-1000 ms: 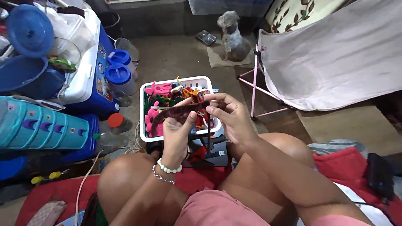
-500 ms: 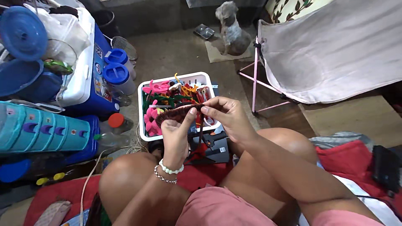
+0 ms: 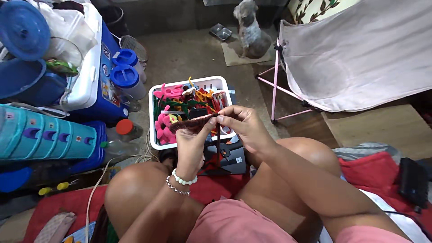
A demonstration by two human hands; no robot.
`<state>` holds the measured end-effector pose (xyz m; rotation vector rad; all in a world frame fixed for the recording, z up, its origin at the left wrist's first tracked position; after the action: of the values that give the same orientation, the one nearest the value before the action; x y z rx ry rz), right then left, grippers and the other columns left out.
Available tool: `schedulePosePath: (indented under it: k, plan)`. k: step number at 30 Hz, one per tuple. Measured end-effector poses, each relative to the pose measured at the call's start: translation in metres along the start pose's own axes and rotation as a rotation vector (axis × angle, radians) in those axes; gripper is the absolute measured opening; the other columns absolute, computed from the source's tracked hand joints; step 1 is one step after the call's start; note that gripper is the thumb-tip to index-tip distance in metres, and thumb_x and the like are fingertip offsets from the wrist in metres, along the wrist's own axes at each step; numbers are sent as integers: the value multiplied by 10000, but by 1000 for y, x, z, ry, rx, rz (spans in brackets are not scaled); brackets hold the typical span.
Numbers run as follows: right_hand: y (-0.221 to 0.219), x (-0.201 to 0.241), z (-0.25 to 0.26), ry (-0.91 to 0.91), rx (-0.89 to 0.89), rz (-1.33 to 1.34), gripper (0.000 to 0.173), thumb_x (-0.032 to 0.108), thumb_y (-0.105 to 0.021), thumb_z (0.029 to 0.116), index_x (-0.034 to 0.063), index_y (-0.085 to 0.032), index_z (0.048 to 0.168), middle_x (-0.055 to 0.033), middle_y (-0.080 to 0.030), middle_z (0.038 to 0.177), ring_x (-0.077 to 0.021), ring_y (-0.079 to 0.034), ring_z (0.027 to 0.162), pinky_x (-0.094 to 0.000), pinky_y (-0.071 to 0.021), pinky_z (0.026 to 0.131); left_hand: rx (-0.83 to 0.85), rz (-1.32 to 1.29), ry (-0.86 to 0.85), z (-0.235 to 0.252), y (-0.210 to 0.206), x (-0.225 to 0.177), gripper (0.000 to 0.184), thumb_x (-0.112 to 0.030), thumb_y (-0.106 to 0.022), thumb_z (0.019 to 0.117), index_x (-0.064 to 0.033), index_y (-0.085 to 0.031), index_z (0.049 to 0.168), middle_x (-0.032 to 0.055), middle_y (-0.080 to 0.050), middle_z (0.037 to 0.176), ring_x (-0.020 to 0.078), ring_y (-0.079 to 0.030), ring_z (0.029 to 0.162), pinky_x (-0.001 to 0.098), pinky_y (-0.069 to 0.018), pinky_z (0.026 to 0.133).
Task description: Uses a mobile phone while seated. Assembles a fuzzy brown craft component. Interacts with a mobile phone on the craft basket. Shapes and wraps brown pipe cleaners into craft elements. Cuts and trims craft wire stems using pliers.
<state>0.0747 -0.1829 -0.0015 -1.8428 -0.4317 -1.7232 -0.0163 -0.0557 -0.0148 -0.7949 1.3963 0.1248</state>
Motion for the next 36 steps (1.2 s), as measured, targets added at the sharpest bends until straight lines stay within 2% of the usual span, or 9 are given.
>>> schedulePosePath:
  k: [6,9,11,14,18,21,27,32,36]
  plan:
    - [7,2,5,52,-34,-128,103,124,-643,987,78,-706,1055,5,-691,915,-70,-652,840,-255,-561,780,116,131,122,3,-5,1,250,-54,-634,997,2,-631,1240,69,-709,1013,130,-698,890,300,-602,844]
    - [21,6,13,136,-81,-276,108,140,-617,1005,76,-686,1058,15,-676,923,-50,-636,834,-238,-545,764,426,394,283,3,-4,-9,364,-156,-626,1017,13,-575,1336,87,-683,1174,127,-694,1001,298,-594,897]
    - [29,13,18,161,-81,-374,131,155,-612,1010,65,-688,1068,0,-686,959,-62,-648,877,-264,-550,811,614,557,196,3,-1,-16,314,-201,-609,1034,9,-652,1264,68,-720,1154,106,-717,999,281,-604,896]
    - [35,19,21,164,-61,-498,130,166,-639,997,74,-703,1062,-7,-706,950,-72,-675,853,-267,-574,781,478,632,-135,7,7,-24,191,-158,-619,1022,-37,-723,1128,28,-753,1019,89,-725,907,274,-612,820]
    - [33,20,18,181,1,-554,125,174,-676,979,87,-720,1056,-8,-726,919,-87,-700,825,-281,-603,759,244,790,-423,21,18,-24,249,-156,-659,1000,-48,-676,1224,51,-716,1160,113,-686,1063,324,-582,934]
    - [28,20,14,207,54,-560,129,173,-712,947,93,-747,1043,5,-740,924,-89,-708,836,-285,-611,780,306,774,-358,23,17,-13,316,-190,-695,980,-61,-665,1266,48,-702,1208,117,-667,1120,345,-560,993]
    - [23,21,8,300,68,-540,185,120,-758,909,82,-675,1070,11,-715,947,-81,-707,831,-259,-620,777,286,542,-230,16,6,-10,154,-102,-677,986,-42,-710,1124,24,-741,975,73,-711,827,251,-613,769]
    - [19,24,3,409,63,-631,262,129,-829,827,63,-736,1064,1,-740,1013,-81,-715,892,-265,-618,834,248,454,-104,17,9,-13,144,-137,-656,1008,-62,-697,1124,24,-717,948,87,-686,790,240,-586,700]
    - [14,24,-1,476,30,-733,183,116,-771,870,56,-747,1042,-2,-744,1006,-54,-709,917,-243,-606,854,260,460,-114,16,9,-14,140,-129,-663,1002,-57,-702,1115,28,-723,942,94,-698,797,246,-599,715]
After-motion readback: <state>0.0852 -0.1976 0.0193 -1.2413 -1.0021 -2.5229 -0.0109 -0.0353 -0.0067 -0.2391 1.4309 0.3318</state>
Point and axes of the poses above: each hand's wrist, its own z-axis towards the middle knuckle, its own y-axis out of the back of the hand, x = y × z, the point moved 2 cm from there along z, towards the middle knuckle
